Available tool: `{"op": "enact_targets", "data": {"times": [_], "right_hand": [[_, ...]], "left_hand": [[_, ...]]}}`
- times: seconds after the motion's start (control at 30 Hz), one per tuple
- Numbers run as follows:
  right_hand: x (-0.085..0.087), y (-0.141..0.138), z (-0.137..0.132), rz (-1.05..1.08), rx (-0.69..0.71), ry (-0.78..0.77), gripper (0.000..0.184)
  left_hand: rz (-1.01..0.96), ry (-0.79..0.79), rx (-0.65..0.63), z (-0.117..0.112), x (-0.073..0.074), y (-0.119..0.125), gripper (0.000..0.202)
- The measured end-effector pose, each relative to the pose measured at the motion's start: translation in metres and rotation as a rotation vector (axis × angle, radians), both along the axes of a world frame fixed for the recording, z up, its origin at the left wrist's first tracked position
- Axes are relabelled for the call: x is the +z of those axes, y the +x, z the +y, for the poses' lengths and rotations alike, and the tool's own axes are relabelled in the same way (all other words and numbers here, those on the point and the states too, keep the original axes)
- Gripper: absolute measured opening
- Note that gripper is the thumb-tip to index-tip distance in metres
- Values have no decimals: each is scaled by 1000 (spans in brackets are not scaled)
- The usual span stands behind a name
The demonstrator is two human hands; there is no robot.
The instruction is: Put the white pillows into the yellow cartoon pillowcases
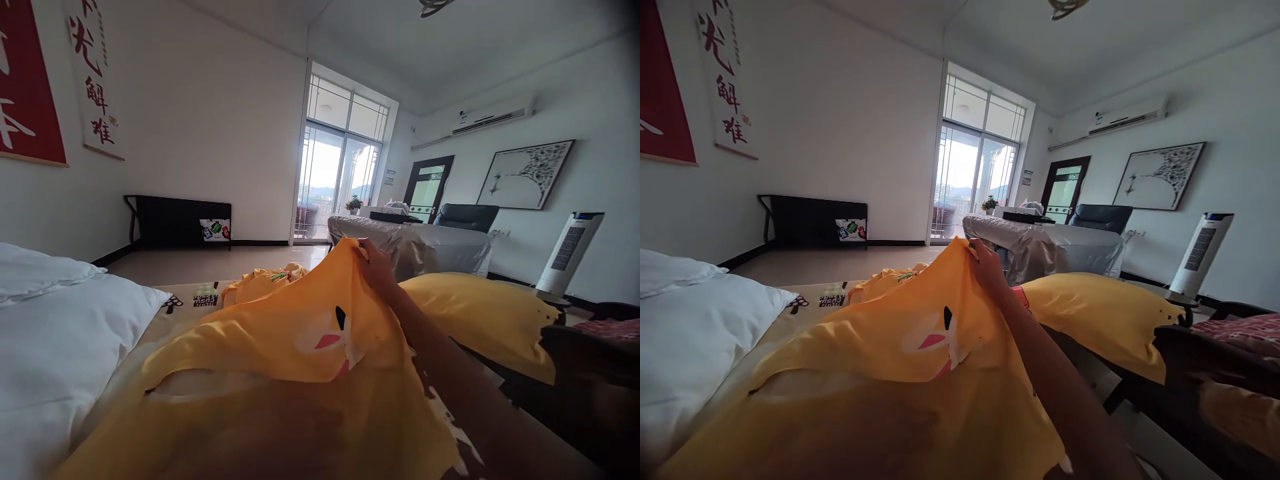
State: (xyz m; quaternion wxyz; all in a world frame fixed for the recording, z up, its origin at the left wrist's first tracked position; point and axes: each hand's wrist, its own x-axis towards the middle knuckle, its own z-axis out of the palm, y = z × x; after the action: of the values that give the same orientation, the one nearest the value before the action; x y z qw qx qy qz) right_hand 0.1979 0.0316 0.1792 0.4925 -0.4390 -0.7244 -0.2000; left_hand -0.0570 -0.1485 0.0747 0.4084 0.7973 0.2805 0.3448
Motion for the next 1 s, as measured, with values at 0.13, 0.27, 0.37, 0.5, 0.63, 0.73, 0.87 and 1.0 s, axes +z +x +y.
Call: {"op": "enact_targets", "data": {"times": [0.13,0.27,0.37,0.5,0.63,0.73,0.87,1.0], "right_hand": [[10,11,-16,-338,-57,175,30],[26,10,-30,-258,-147,279,33],[39,9,-36,-155,-208,245,34],[51,16,-41,17,-248,171,34],[68,27,-53,193,-237,202,38],[81,30,-67,319,-169,249,40],[95,25,-84,352,-25,249,37],[102,14,-89,354,-41,421,35]], "left_hand": [[89,351,396,35,44,-61,36],[184,244,600,100,39,-108,58],[228,-51,358,117,15,-118,62],[232,-159,267,102,18,-110,56],[281,-172,313,79,70,-106,51],[378,50,499,65,114,-110,49],[518,387,707,42,158,-118,44],[601,140,399,12,174,-119,40]]}}
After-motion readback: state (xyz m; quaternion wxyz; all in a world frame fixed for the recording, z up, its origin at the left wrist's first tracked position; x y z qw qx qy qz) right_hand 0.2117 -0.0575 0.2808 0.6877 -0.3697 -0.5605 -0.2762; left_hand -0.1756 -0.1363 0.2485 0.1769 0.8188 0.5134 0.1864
